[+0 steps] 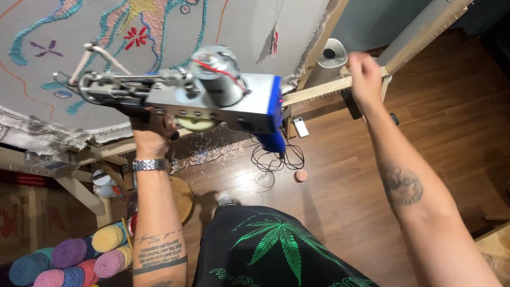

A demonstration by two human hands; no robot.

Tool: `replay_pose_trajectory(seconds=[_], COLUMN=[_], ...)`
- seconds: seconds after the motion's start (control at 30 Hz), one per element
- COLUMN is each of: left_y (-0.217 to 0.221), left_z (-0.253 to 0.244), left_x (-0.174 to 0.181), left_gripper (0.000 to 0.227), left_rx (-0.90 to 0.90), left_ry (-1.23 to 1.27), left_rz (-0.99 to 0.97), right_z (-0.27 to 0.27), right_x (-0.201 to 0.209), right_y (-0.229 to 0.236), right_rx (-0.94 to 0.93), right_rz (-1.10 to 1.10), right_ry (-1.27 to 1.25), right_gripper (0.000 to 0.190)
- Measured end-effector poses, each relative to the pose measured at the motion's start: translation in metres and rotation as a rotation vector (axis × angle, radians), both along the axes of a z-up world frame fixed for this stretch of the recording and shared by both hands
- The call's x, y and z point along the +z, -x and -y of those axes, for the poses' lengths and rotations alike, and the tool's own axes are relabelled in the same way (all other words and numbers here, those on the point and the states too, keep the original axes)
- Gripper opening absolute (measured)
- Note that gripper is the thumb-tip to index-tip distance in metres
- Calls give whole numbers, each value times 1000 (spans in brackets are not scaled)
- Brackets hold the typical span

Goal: Using a tufting gun to create a rug on a stretched canvas.

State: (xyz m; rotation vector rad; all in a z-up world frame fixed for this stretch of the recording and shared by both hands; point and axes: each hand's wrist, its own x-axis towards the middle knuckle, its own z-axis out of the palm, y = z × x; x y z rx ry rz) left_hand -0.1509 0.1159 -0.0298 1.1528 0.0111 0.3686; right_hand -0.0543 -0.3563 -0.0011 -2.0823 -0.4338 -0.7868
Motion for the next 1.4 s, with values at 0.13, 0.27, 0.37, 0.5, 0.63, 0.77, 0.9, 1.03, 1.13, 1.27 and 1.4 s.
replay_pose_trajectory(seconds=[0.13, 0.27, 0.37, 0.5, 0.63, 0.77, 0.9, 1.03, 1.13, 1.27, 1.4], left_y=[5, 0, 1, -2, -10, -26, -42, -62, -77, -86, -92], left_z=[24, 39, 39, 33, 31, 29, 25, 29, 40, 51, 61], left_x=[-3, -4, -5, -10, -11, -10, -8, 0, 9, 26, 38], left_gripper=[17, 34, 31, 26, 22, 18, 13, 11, 15, 10, 9], left_rx=[-63, -12, -32, -23, -12, -3, 13, 28, -21, -90, -159], left_ry=[18, -11, -12, -10, 4, 16, 29, 39, 31, 66, 12], left_rz=[-6, 173, 148, 90, 63, 26, -8, -5, 10, 4, -46], right_z=[-115, -136, -145, -152, -143, -133, -118, -97, -94, -148, -157], right_x=[140, 143, 144, 146, 120, 77, 71, 81, 86, 146, 140], right_y=[12, 4, -2, -16, -41, -27, -10, 1, 11, 50, 50], right_rx=[141, 229, 295, 395, 460, 495, 541, 681, 863, 649, 516], right_rz=[-577, -584, -592, -597, -591, -692, -1011, -1031, -1067, -958, -846], right_ry=[-779, -604, -449, -216, -55, 528, 420, 281, 37, -85, -281], right_gripper=[28, 24, 21, 20, 20, 40, 34, 47, 52, 43, 11])
